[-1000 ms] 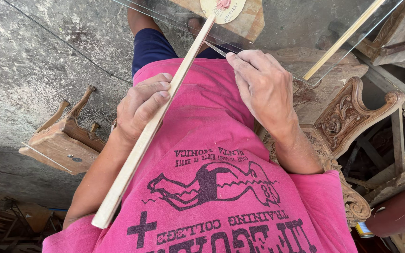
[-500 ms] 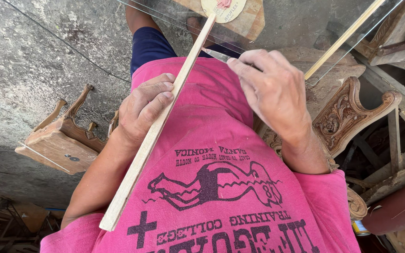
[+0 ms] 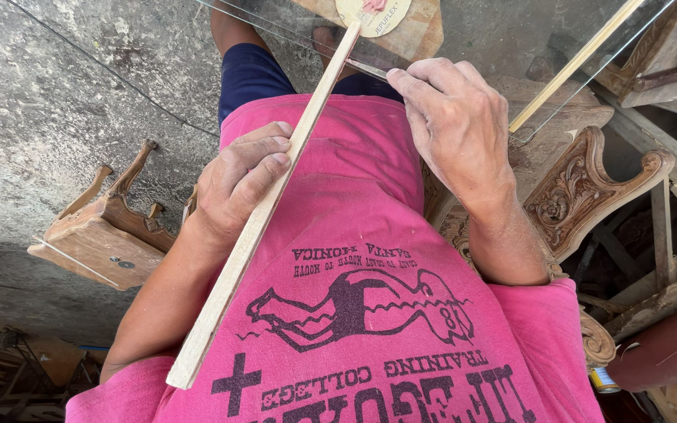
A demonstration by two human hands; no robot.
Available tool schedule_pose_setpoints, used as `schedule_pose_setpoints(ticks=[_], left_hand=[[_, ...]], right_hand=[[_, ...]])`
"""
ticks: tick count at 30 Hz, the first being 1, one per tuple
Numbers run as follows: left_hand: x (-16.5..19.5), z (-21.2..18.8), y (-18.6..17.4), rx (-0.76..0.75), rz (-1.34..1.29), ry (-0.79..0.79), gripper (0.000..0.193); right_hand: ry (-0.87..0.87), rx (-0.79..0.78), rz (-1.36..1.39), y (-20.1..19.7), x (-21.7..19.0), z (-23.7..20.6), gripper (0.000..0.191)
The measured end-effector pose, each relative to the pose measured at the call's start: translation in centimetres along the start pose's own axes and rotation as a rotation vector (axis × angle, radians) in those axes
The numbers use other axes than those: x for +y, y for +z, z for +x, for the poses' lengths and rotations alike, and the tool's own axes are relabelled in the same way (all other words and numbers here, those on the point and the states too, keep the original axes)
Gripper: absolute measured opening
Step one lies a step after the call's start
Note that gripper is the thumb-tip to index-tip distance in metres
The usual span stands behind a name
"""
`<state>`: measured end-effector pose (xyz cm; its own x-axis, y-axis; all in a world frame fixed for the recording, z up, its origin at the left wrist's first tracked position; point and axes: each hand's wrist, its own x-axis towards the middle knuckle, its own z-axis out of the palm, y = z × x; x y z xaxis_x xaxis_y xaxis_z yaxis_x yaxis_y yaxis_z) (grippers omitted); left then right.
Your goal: The person sits holding a long thin wooden strip and runs a small blade along its edge to shave and smooth it. They periodically press the strip's end against a round sanding disc on the table and hold the strip up to view its edge before continuing to shave along it.
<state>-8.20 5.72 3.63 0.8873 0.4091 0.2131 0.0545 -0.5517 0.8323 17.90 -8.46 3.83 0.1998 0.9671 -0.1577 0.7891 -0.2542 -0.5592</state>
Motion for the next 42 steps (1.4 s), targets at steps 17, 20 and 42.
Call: schedule_pose_setpoints(ticks=[17,20,42], left_hand=[[-0.8,-0.9,0.7,0.082,-0.014,0.010,0.038],[-0.9,-0.8,1.3,0.205,0.011,-0.023,0.031],[0.7,1.8,1.3,0.267,0.053,-0.137,0.035]], right_hand=[[-0.043,-0.046,0.219,-1.4,-0.7,-0.5,0.020],[0.156,0.005,0.429,0.0,0.4,-1.2,0.023],[0.131,0.320,-0.004,6.4,2.7,0.4,0.022]])
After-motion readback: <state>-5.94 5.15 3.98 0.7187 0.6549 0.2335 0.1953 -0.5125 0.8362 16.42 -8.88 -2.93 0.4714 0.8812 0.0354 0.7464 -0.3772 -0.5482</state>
